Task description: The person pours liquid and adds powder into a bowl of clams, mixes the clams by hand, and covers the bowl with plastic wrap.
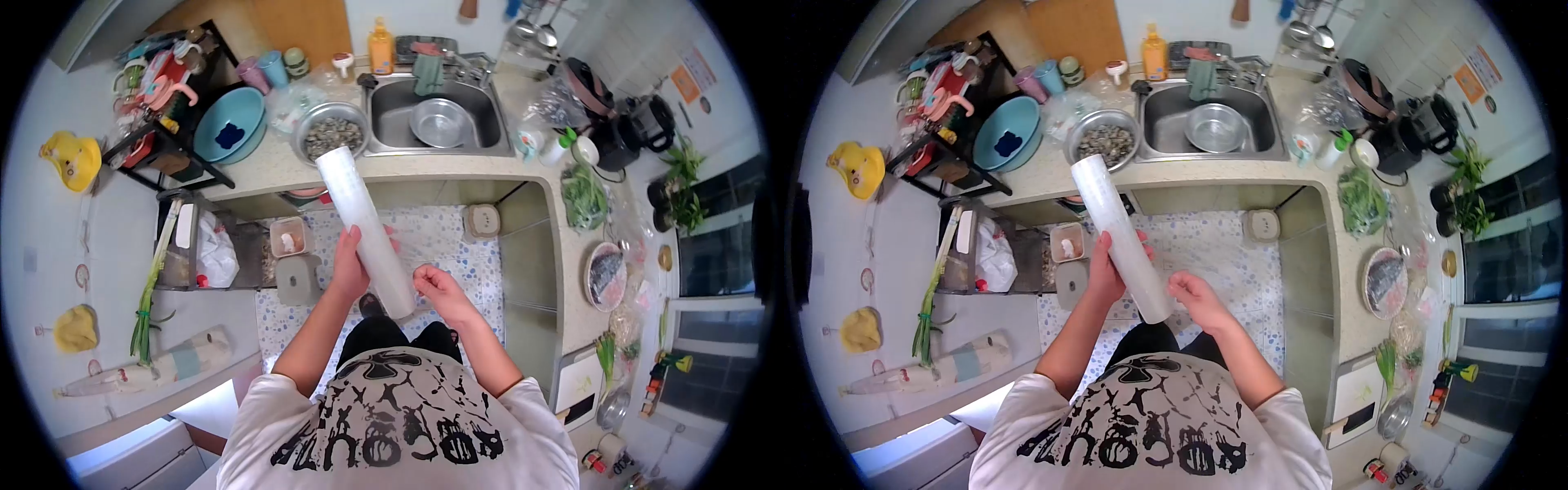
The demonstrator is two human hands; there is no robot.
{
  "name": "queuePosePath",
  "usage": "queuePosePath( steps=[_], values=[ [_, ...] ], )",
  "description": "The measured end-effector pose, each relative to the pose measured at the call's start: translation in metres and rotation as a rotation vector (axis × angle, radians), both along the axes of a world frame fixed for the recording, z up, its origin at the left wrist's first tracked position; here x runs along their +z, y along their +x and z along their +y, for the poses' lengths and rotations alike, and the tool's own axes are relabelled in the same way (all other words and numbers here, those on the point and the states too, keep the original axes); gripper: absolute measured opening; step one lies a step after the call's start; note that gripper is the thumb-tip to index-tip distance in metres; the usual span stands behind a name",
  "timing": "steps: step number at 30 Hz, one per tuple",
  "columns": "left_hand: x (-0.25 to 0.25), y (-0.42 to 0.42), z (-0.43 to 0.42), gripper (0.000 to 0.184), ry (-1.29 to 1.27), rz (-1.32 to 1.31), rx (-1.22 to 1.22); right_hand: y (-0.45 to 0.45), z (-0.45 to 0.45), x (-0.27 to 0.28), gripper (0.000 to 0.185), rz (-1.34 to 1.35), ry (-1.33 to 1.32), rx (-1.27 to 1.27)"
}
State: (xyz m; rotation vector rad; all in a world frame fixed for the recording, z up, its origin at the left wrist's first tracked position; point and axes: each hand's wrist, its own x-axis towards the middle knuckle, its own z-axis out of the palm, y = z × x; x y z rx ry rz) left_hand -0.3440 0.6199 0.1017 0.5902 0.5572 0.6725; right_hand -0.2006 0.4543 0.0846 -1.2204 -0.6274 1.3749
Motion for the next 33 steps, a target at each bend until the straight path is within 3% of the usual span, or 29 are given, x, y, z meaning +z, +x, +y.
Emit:
queuePosePath(
  steps=[5, 11, 15, 16, 22, 23, 26, 28, 33],
  values=[
    [-0.019, -0.043, 0.054, 0.066, -0.112, -0.064, 0.022, -0.028, 0.053, 0.004, 0.009, 0.019, 0.019, 0.029],
    [0.015, -0.054, 0.09, 0.071, -0.1, 0.02, 0.108, -0.036, 0.103, -0.002, 0.016, 0.26, 0.056, 0.064],
    [-0.001, -0.069, 0.12, 0.07, -0.127, -0.011, 0.02, -0.019, 0.131, 0.004, 0.006, -0.006, 0.087, 0.028],
    [0.0, -0.071, 0.129, 0.07, -0.098, -0.033, -0.032, -0.012, 0.141, 0.006, 0.007, -0.183, 0.139, -0.002],
    [0.009, -0.058, 0.174, 0.065, -0.187, 0.197, -0.255, 0.032, 0.215, 0.052, 0.037, -1.077, 0.518, -0.129],
    [0.014, -0.054, 0.183, 0.063, -0.171, 0.209, -0.309, 0.042, 0.227, 0.051, 0.049, -1.076, 0.501, -0.095],
    [0.051, -0.034, 0.203, 0.056, -0.088, 0.214, -0.385, 0.064, 0.268, 0.089, 0.056, -1.415, 0.611, 0.076],
    [0.072, -0.012, 0.211, 0.05, 0.013, 0.171, -0.314, 0.068, 0.287, 0.115, 0.064, -1.469, 0.681, 0.206],
    [0.06, 0.014, 0.249, 0.045, -0.074, 0.194, -0.384, 0.067, 0.32, 0.114, 0.069, -1.486, 0.809, 0.369]
  ],
)
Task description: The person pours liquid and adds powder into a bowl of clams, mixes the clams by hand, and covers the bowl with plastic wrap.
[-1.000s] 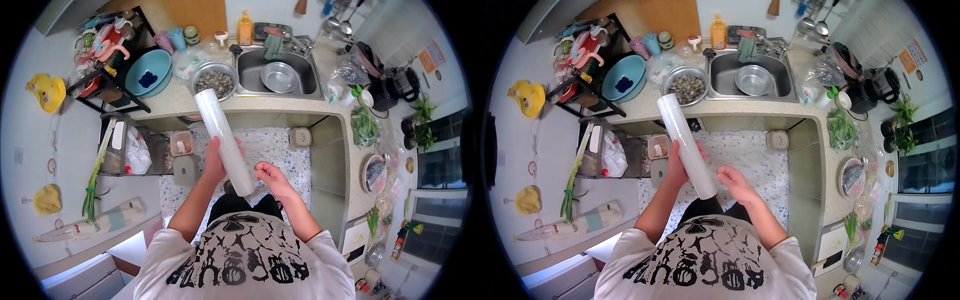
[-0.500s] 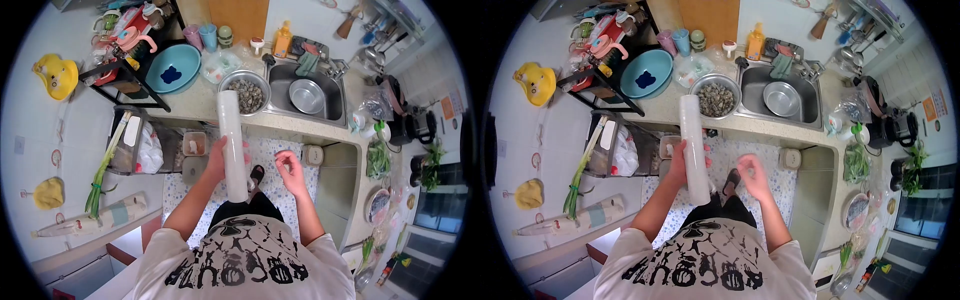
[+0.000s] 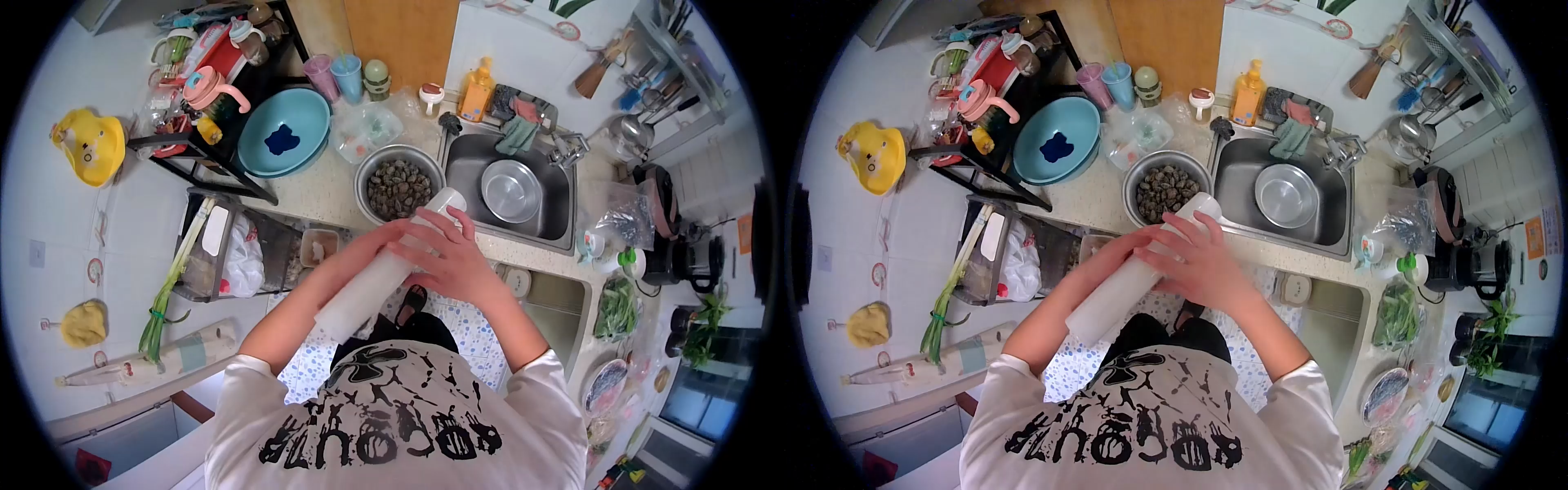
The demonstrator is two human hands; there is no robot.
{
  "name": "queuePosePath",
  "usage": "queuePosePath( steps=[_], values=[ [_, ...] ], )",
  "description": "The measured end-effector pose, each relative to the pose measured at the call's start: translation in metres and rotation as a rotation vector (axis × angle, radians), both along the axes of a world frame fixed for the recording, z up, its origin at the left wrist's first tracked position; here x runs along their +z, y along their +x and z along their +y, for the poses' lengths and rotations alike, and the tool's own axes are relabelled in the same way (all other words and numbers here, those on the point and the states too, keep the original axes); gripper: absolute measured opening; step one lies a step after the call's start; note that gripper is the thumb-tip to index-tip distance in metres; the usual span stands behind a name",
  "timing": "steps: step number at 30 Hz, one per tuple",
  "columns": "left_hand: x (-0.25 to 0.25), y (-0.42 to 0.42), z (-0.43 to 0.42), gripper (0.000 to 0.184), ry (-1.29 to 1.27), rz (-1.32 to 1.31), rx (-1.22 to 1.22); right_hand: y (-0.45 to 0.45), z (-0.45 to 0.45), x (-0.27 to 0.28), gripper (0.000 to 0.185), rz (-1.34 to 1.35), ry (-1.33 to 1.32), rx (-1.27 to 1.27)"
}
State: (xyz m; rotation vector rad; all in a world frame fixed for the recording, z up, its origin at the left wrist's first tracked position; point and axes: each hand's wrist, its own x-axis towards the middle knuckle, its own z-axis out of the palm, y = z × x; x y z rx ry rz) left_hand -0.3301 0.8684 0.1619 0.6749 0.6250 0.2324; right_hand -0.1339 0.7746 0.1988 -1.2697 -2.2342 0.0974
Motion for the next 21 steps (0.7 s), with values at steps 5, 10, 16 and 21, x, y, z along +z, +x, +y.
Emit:
queuePosePath(
  steps=[5, 10, 16, 21],
  values=[
    [0.006, -0.005, 0.027, 0.047, 0.224, 0.0, -0.102, 0.003, 0.031, 0.002, 0.065, 0.041, -0.039, 0.043],
    [0.005, -0.022, 0.068, 0.064, -0.236, -0.457, -0.076, 0.006, 0.055, 0.007, 0.061, 0.233, -0.119, -0.118],
    [-0.022, -0.009, 0.06, 0.09, 0.285, -0.305, 0.248, -0.022, 0.068, -0.01, 0.05, 0.76, -0.297, -0.333],
    [-0.028, 0.0, 0.065, 0.089, 0.336, -0.131, 0.279, -0.046, 0.083, -0.026, 0.042, 0.779, -0.271, -0.424]
  ],
)
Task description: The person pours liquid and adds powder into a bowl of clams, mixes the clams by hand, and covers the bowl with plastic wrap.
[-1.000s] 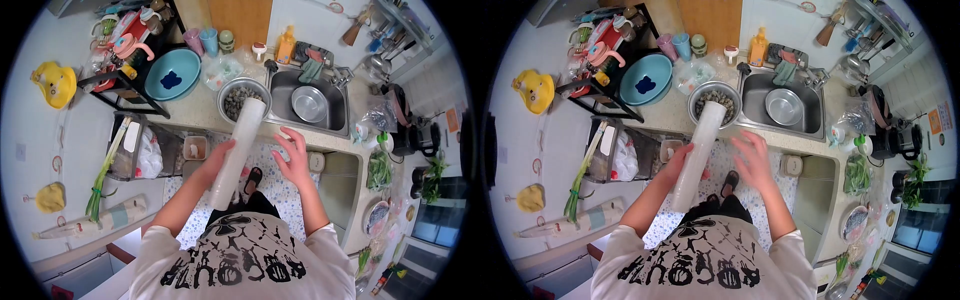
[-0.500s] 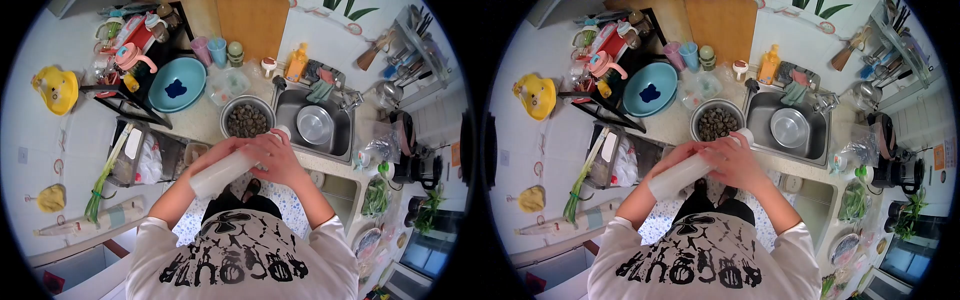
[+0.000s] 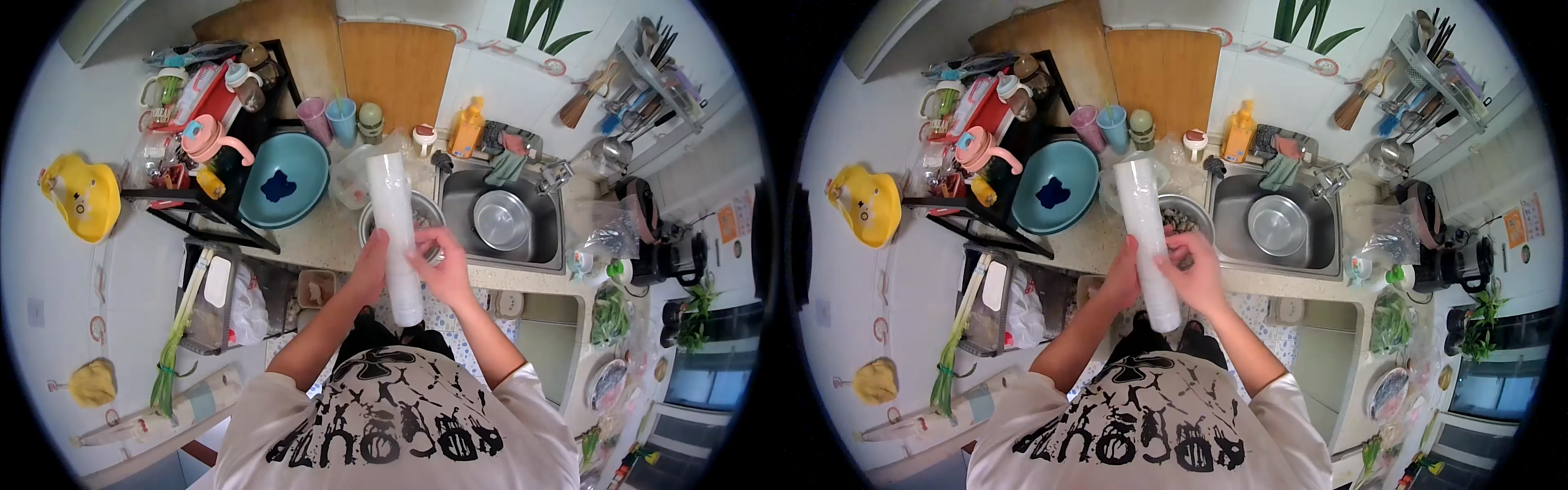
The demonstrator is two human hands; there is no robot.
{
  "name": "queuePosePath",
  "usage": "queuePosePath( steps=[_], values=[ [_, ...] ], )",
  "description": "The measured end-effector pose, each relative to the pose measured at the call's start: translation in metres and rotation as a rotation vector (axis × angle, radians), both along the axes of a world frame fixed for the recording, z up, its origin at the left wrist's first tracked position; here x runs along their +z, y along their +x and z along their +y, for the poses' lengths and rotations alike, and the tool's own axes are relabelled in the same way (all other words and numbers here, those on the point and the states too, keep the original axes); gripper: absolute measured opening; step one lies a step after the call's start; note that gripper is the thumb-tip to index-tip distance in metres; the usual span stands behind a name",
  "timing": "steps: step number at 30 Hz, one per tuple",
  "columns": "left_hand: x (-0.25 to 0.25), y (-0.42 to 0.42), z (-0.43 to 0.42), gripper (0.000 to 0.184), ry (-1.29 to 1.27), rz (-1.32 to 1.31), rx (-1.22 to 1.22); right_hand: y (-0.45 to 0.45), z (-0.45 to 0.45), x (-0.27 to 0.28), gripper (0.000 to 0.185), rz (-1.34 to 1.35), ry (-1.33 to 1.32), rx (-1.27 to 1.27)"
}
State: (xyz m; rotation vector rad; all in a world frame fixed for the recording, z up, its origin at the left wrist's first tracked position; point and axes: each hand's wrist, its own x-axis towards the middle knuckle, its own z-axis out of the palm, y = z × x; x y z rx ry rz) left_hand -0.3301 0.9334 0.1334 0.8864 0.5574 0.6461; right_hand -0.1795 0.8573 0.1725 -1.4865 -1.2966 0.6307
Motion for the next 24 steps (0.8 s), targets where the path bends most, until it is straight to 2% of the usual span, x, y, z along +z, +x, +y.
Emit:
queuePosePath(
  steps=[1, 4, 5, 8, 13, 17, 24],
  values=[
    [0.002, -0.003, 0.006, 0.087, -0.049, 0.004, -0.016, 0.003, 0.005, 0.0, 0.038, -0.02, 0.106, -0.06],
    [0.032, -0.014, 0.012, 0.059, -0.227, -0.021, -0.074, 0.01, 0.019, 0.009, 0.031, 0.496, 0.054, -0.06],
    [0.032, -0.014, 0.015, 0.058, -0.225, -0.007, -0.088, 0.008, 0.023, 0.017, 0.024, 0.544, 0.043, -0.026],
    [0.025, -0.017, 0.02, 0.054, -0.229, 0.041, -0.111, 0.001, 0.038, 0.018, 0.017, 0.638, 0.076, 0.046],
    [0.015, -0.014, 0.026, 0.045, -0.263, 0.067, -0.059, 0.002, 0.045, -0.003, 0.007, 0.573, -0.022, 0.001],
    [-0.001, -0.018, 0.034, 0.053, -0.111, 0.186, -0.088, 0.003, 0.041, -0.01, 0.005, 0.674, 0.014, 0.0],
    [0.009, -0.008, 0.035, 0.055, 0.04, 0.274, -0.075, 0.0, 0.037, -0.022, 0.01, 0.872, -0.065, -0.1]
  ],
)
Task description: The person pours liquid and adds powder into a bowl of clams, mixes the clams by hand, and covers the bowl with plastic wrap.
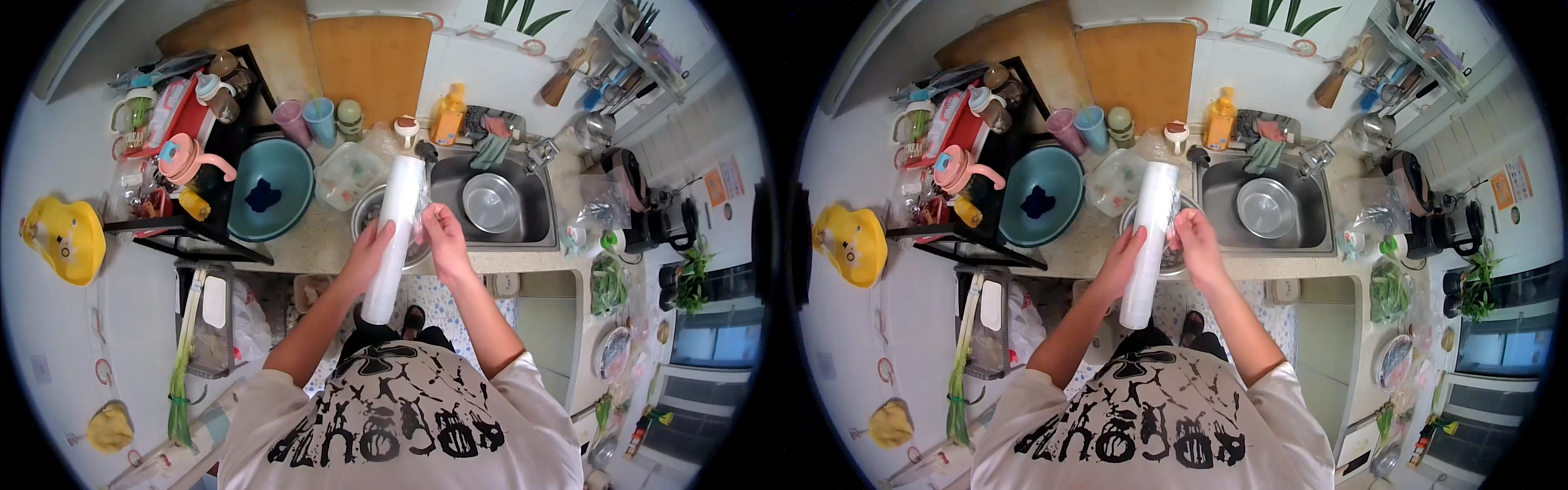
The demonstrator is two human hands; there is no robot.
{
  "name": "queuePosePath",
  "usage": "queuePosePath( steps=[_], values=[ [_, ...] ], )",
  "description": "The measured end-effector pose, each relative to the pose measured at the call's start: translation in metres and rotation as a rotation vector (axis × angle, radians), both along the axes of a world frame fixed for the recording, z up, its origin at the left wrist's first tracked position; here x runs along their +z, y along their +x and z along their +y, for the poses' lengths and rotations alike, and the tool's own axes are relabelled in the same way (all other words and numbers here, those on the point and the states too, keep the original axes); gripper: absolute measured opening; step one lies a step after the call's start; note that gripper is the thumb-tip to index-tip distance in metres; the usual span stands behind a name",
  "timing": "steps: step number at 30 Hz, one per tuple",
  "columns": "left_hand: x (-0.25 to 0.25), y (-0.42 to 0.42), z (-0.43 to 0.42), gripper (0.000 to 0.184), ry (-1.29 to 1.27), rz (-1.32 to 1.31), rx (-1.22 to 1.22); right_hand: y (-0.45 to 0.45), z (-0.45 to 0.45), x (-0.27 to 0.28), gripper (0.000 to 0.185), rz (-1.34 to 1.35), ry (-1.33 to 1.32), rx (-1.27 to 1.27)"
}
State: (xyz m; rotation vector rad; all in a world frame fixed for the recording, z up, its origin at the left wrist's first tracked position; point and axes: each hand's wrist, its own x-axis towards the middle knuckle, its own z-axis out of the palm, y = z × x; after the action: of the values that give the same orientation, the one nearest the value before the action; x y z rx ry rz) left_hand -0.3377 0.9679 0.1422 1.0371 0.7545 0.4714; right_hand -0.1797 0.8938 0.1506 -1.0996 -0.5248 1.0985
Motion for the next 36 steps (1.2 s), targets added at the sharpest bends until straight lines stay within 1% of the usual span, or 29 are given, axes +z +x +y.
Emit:
queuePosePath(
  steps=[2, 4, 5, 7, 11, 14, 17, 20, 22, 26, 28, 29, 31, 32, 34, 35, 36],
  values=[
    [0.003, 0.004, 0.001, 0.055, -0.008, 0.003, 0.012, -0.005, -0.002, -0.004, 0.009, -0.014, -0.031, -0.007],
    [0.008, 0.007, 0.002, 0.055, -0.038, 0.01, 0.035, -0.005, -0.008, -0.019, 0.008, -0.184, -0.042, 0.073],
    [0.007, 0.008, 0.003, 0.051, -0.035, -0.001, 0.042, -0.004, -0.011, -0.027, 0.008, -0.267, -0.048, 0.112],
    [0.003, 0.01, 0.005, 0.044, -0.03, -0.023, 0.06, -0.006, -0.013, -0.028, 0.01, -0.17, -0.04, 0.131],
    [-0.012, 0.009, 0.008, 0.049, -0.061, -0.028, 0.015, -0.002, -0.02, -0.035, 0.014, -0.035, 0.042, 0.156],
    [-0.021, 0.012, 0.008, 0.047, -0.061, -0.014, 0.042, -0.007, -0.024, -0.035, 0.016, 0.007, -0.025, 0.092],
    [-0.023, 0.017, 0.006, 0.047, -0.041, -0.011, 0.089, -0.012, -0.027, -0.038, 0.015, 0.104, -0.045, 0.094],
    [-0.022, 0.02, 0.008, 0.046, 0.007, 0.021, 0.142, -0.012, -0.031, -0.044, 0.013, -0.095, -0.092, 0.243],
    [-0.024, 0.02, 0.01, 0.048, 0.032, 0.043, 0.163, -0.013, -0.034, -0.049, 0.011, -0.084, -0.104, 0.244],
    [-0.026, 0.019, 0.013, 0.049, -0.066, 0.019, 0.16, -0.016, -0.04, -0.058, 0.012, -0.025, -0.073, 0.245],
    [-0.027, 0.017, 0.016, 0.048, -0.114, -0.013, 0.14, -0.02, -0.041, -0.061, 0.015, 0.005, -0.085, 0.184],
    [-0.028, 0.016, 0.018, 0.047, -0.156, 0.014, 0.13, -0.023, -0.042, -0.063, 0.017, 0.02, -0.092, 0.153],
    [-0.026, 0.015, 0.022, 0.046, -0.242, 0.069, 0.108, -0.027, -0.047, -0.061, 0.02, 0.246, -0.086, 0.121],
    [-0.028, 0.014, 0.024, 0.046, -0.243, 0.069, 0.116, -0.028, -0.049, -0.061, 0.021, 0.358, -0.082, 0.104],
    [-0.036, 0.015, 0.027, 0.046, -0.247, 0.069, 0.129, -0.036, -0.047, -0.063, 0.023, 0.383, -0.104, 0.029],
    [-0.04, 0.014, 0.03, 0.05, -0.288, 0.059, 0.104, -0.038, -0.046, -0.065, 0.023, 0.395, -0.115, -0.01],
    [-0.041, 0.013, 0.032, 0.053, -0.329, 0.049, 0.078, -0.037, -0.047, -0.069, 0.023, 0.323, -0.12, -0.003]
  ],
)
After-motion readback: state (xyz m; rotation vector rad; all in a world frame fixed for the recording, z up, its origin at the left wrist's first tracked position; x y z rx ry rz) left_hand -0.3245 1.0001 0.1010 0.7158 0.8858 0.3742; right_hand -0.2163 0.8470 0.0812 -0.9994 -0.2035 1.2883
